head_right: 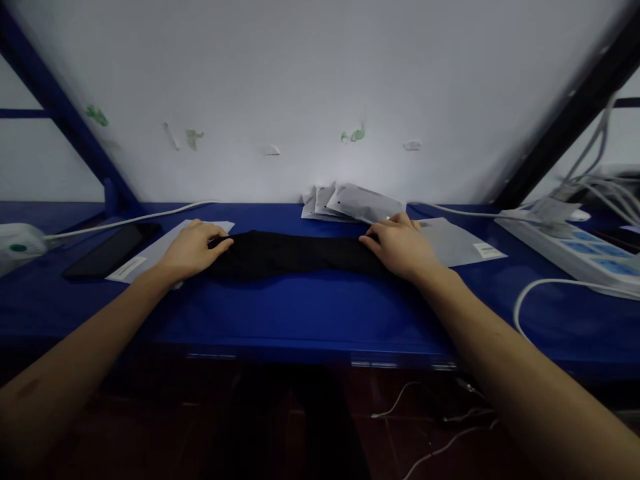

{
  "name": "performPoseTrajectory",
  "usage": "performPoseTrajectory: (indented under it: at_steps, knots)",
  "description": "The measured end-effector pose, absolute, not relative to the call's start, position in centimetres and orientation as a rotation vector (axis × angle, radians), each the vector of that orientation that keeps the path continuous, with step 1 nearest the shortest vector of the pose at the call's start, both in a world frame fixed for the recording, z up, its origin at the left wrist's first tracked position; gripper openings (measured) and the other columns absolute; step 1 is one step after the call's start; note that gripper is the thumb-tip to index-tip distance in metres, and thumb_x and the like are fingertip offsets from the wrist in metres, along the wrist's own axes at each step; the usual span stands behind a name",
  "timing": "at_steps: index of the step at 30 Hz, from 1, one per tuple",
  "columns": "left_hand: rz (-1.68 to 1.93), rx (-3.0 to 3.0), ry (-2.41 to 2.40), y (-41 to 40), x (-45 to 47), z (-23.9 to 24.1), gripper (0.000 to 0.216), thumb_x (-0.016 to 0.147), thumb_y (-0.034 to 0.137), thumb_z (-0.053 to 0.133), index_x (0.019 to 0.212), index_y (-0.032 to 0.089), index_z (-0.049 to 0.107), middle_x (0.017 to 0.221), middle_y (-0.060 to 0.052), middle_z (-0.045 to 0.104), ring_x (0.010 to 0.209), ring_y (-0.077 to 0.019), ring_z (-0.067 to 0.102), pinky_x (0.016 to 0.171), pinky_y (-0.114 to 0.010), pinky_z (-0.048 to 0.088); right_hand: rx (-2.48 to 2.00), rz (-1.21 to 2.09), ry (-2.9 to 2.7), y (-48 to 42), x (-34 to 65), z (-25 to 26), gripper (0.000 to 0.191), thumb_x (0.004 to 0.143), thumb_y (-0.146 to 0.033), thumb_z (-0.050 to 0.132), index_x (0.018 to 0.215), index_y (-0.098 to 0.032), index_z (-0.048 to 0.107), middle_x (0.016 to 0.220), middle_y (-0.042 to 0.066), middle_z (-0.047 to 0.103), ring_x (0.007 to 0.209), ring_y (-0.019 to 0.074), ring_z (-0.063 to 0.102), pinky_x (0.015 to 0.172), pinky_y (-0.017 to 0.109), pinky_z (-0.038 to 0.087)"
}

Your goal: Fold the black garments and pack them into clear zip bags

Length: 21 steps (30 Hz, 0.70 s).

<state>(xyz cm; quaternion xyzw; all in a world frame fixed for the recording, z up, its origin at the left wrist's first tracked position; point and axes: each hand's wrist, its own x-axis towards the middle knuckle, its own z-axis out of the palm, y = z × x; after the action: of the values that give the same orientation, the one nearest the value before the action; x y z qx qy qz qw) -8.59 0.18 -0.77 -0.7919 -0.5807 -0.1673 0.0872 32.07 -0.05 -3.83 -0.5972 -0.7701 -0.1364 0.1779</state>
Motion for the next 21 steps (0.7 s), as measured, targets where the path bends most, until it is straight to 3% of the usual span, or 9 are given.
performPoseTrajectory:
  at_steps: [10,21]
  knots:
    - [-0.569,-2.352,-1.760,-0.07,-8.40,-0.89,0.024,0.091,0.036,0.057,0.105,0.022,0.071,0.092,-0.009,0.071,0.102,-0.0289,0.058,0.086,-0.040,0.047,-1.755,-0.372,-2.067,-0.72,31.75,-3.16,0.034,0.095,-0.042,0.049,0.103,-0.019,0.072,0.091,0.014,0.066,0.105,0.0350,0.056,0.088,0.049,0.044]
    - [-0.621,-2.382,-1.782,-0.29,-8.36,-1.04,0.022,0.092,0.034,0.058,0.105,0.021,0.070,0.093,-0.009,0.070,0.103,-0.0291,0.057,0.087,-0.041,0.045,-1.721,-0.356,-2.070,-0.53,32.07,-3.68,0.031,0.095,-0.042,0.049,0.100,-0.022,0.072,0.082,0.011,0.066,0.100,0.0332,0.055,0.086,0.047,0.046]
